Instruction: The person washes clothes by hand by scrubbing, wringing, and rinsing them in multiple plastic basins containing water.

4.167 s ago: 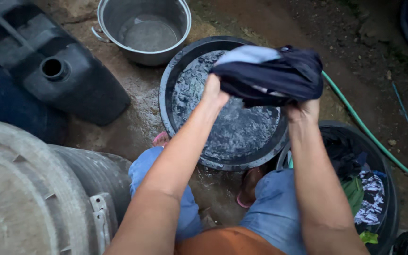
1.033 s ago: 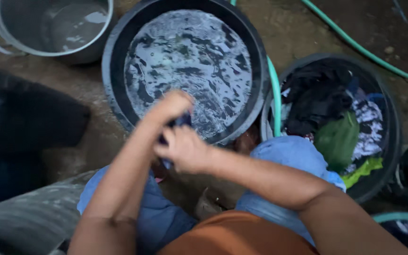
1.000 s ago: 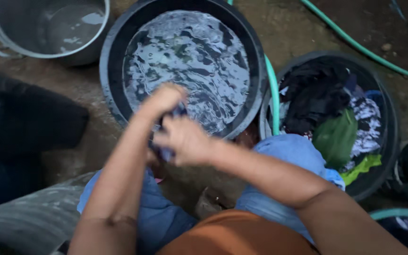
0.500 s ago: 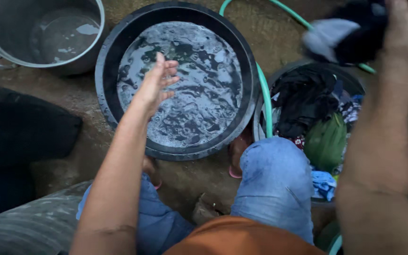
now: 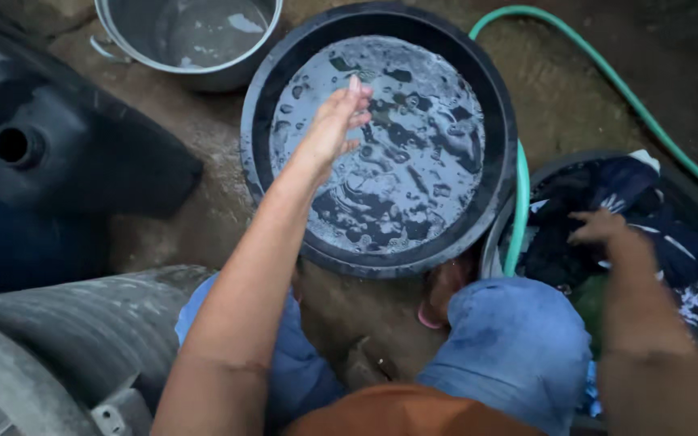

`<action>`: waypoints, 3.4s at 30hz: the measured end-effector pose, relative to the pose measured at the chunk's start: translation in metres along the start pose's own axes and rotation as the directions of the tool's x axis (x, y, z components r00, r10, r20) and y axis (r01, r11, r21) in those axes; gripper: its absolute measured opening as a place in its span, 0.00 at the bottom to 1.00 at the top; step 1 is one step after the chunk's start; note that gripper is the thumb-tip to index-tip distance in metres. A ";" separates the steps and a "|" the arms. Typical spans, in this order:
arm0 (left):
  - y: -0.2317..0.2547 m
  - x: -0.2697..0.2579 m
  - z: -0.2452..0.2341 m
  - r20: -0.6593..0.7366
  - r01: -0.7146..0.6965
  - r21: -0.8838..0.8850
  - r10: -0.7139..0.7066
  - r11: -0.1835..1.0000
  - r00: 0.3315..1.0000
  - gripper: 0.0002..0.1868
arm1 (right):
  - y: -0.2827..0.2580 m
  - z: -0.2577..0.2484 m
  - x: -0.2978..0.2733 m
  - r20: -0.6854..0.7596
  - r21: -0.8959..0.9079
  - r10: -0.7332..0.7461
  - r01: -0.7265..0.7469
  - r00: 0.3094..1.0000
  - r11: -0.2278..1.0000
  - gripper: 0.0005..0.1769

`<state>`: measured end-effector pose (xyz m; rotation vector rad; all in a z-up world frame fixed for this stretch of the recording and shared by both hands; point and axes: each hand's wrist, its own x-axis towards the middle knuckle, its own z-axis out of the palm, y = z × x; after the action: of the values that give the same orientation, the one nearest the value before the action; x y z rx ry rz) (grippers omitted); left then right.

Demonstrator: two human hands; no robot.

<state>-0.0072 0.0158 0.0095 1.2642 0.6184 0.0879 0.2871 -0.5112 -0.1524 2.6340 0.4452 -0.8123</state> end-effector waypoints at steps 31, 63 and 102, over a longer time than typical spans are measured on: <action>-0.024 -0.033 -0.001 -0.361 -0.133 -0.273 0.027 0.953 0.932 0.26 | -0.477 0.104 0.038 -0.113 -0.025 -0.606 0.607 0.787 0.794 0.38; 0.048 -0.023 0.015 0.160 -0.540 0.449 0.530 0.712 0.833 0.23 | -0.190 -0.343 -0.301 -0.914 0.213 -0.222 0.869 0.338 0.447 0.08; -0.005 -0.041 0.049 0.164 -0.134 0.834 -0.008 0.535 0.986 0.79 | -0.273 -0.259 -0.258 -0.763 0.516 -0.289 0.277 0.578 -0.810 0.09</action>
<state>-0.0192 -0.0440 0.0289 2.2377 0.4802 -0.2954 0.1007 -0.2107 0.1360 3.5351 2.3281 -2.9854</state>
